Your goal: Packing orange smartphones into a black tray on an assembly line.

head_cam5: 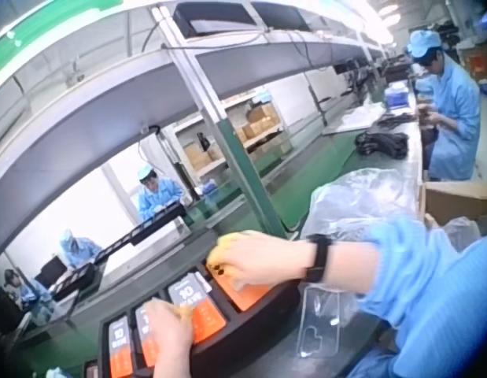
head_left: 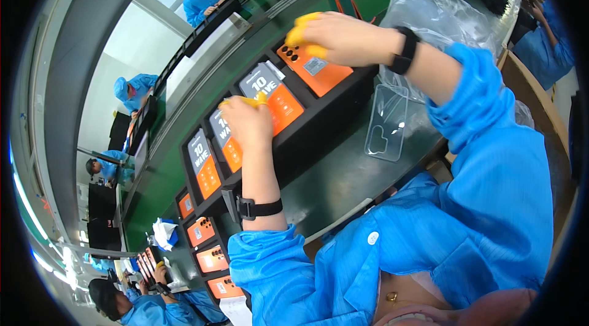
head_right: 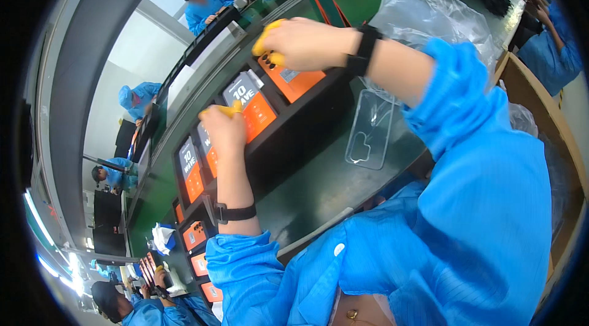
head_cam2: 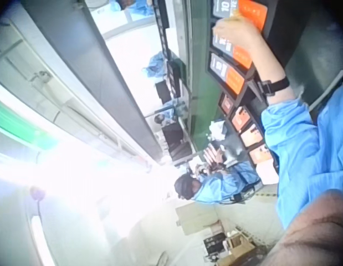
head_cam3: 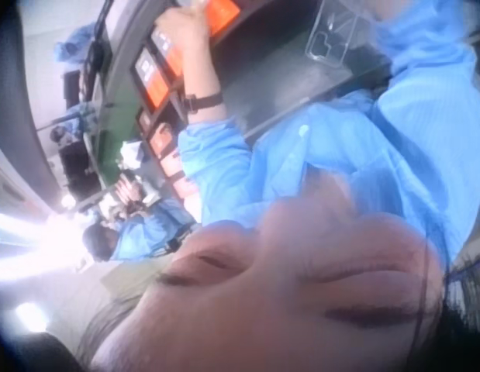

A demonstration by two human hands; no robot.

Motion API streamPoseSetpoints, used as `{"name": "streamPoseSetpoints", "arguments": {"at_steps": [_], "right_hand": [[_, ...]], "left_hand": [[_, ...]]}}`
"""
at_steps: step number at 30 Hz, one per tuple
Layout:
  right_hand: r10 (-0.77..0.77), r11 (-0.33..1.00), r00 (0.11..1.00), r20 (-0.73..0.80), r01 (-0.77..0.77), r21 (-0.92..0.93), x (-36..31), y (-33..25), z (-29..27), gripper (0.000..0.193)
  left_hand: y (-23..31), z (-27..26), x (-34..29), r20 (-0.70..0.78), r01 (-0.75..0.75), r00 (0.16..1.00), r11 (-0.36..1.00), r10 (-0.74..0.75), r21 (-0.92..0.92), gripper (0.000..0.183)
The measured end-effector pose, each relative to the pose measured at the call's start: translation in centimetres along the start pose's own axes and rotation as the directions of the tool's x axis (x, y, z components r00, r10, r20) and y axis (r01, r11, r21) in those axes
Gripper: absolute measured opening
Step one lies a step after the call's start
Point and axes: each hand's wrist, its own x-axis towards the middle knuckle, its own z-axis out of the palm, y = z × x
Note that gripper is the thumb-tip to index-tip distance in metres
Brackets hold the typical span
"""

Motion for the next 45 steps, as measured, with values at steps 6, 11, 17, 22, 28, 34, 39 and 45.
{"name": "streamPoseSetpoints", "arguments": {"at_steps": [6,11,17,22,28,34,39,45], "right_hand": [[0.2,0.97,0.975,0.101,-0.212,0.123,-13.5,0.9,-0.1,0.046],[0.048,0.999,0.997,0.059,-0.047,-0.013,-18.0,-1.1,1.8,0.036],[0.113,0.992,0.957,0.266,-0.092,-0.09,-20.0,-3.5,7.4,0.009],[0.365,0.912,0.906,0.215,-0.394,0.114,-17.3,-7.0,4.4,0.023],[0.457,0.169,0.84,0.292,-0.405,0.899,-13.4,-7.9,5.2,0.032],[0.427,0.075,0.861,0.275,-0.337,0.939,-13.0,-10.2,4.9,0.023],[0.291,0.616,0.94,0.176,-0.325,0.717,-14.9,-7.6,5.9,0.027],[0.232,0.928,0.963,0.139,-0.176,-0.329,-21.7,-2.2,4.2,0.018]], "left_hand": [[1.3,-3.5,-3.3,0.182,0.196,0.973,0.09,-0.145,-0.976,0.017],[4.0,-5.6,-9.0,0.389,0.437,0.897,-0.552,0.21,-0.71,0.024],[5.4,-3.6,-12.0,0.467,0.534,0.782,-0.83,0.412,-0.161,0.042],[5.9,-3.3,-12.8,0.465,0.623,0.708,-0.78,0.532,-0.056,0.062],[6.9,-4.1,-15.0,0.485,0.768,0.611,-0.617,0.626,-0.171,0.083],[7.9,-6.4,-14.9,0.458,0.731,0.66,-0.649,0.596,-0.21,0.094],[6.8,-5.5,-10.8,0.269,0.676,0.713,-0.737,0.647,-0.018,0.084],[7.4,-2.8,-0.1,0.396,-0.059,0.903,0.959,0.169,-0.276,0.045]]}}
